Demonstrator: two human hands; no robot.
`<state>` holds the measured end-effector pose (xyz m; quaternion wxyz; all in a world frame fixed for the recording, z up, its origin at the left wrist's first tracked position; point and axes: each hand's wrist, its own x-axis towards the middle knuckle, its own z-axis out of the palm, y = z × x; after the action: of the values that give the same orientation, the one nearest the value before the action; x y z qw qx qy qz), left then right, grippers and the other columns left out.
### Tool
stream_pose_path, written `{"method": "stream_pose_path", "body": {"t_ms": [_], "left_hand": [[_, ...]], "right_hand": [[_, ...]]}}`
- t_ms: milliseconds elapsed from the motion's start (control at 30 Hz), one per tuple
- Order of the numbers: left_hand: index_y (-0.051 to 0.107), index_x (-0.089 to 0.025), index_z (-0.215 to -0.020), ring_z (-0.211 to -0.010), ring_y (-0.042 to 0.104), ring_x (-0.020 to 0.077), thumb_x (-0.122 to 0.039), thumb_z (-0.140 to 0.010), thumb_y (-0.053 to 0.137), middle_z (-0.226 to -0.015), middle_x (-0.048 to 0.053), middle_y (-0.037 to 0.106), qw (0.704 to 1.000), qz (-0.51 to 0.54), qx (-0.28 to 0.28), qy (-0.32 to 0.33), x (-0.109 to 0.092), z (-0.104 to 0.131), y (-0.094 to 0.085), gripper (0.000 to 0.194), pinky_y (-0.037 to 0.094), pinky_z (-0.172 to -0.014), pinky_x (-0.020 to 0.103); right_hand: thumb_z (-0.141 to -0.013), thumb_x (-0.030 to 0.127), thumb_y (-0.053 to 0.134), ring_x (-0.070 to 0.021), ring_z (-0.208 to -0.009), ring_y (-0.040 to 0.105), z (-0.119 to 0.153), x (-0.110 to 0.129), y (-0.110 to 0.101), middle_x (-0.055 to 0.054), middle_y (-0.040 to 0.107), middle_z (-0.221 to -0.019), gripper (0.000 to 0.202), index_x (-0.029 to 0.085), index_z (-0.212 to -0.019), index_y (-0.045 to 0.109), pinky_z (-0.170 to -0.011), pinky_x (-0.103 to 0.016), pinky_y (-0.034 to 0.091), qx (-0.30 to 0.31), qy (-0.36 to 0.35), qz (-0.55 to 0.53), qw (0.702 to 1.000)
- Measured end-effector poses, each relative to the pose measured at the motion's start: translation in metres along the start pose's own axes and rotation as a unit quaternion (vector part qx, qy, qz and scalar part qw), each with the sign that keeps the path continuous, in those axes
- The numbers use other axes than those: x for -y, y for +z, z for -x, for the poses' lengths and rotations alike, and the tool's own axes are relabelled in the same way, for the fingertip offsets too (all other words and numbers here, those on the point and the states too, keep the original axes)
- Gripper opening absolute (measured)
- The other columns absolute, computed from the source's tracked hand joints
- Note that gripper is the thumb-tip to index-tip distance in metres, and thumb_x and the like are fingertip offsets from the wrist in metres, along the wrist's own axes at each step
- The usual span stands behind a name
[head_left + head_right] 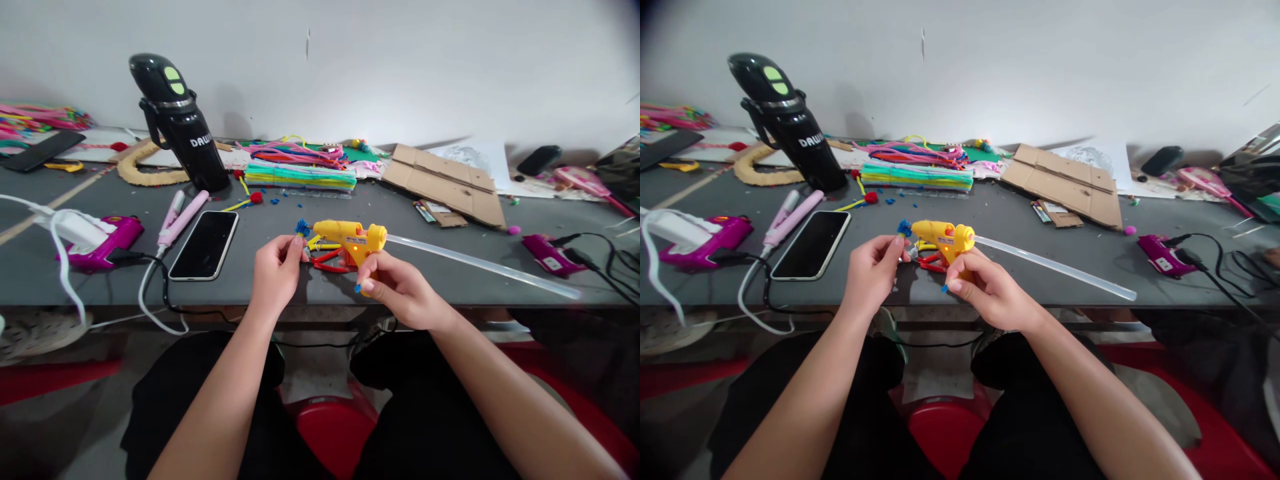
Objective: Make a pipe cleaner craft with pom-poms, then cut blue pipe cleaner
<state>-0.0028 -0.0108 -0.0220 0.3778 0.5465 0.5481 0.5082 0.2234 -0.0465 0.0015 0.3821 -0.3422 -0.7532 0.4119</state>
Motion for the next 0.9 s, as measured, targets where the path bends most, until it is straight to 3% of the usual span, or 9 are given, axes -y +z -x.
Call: {"method": "stream_pose_path", "body": {"t_ms": [900], "left_hand": [[0.07, -0.016, -0.089, -0.056, 0.053, 0.0114, -0.044, -0.09, 0.058, -0.071, 0.003, 0.066, 1.0, 0.0, -0.005, 0.0, 0.0007, -0.0006, -0.0012, 0.031, 0.038, -0.05, 0.022]], "right_hand": [[-0.097, 0.029, 0.058, -0.0139, -0.078, 0.049, 0.0013, 0.0015, 0.0018, -0.004, 0.056, -0.09, 0.011, 0.019, -0.093, 0.06, -0.07, -0.027, 0.041, 0.001, 0.012, -0.006, 1.0]]}}
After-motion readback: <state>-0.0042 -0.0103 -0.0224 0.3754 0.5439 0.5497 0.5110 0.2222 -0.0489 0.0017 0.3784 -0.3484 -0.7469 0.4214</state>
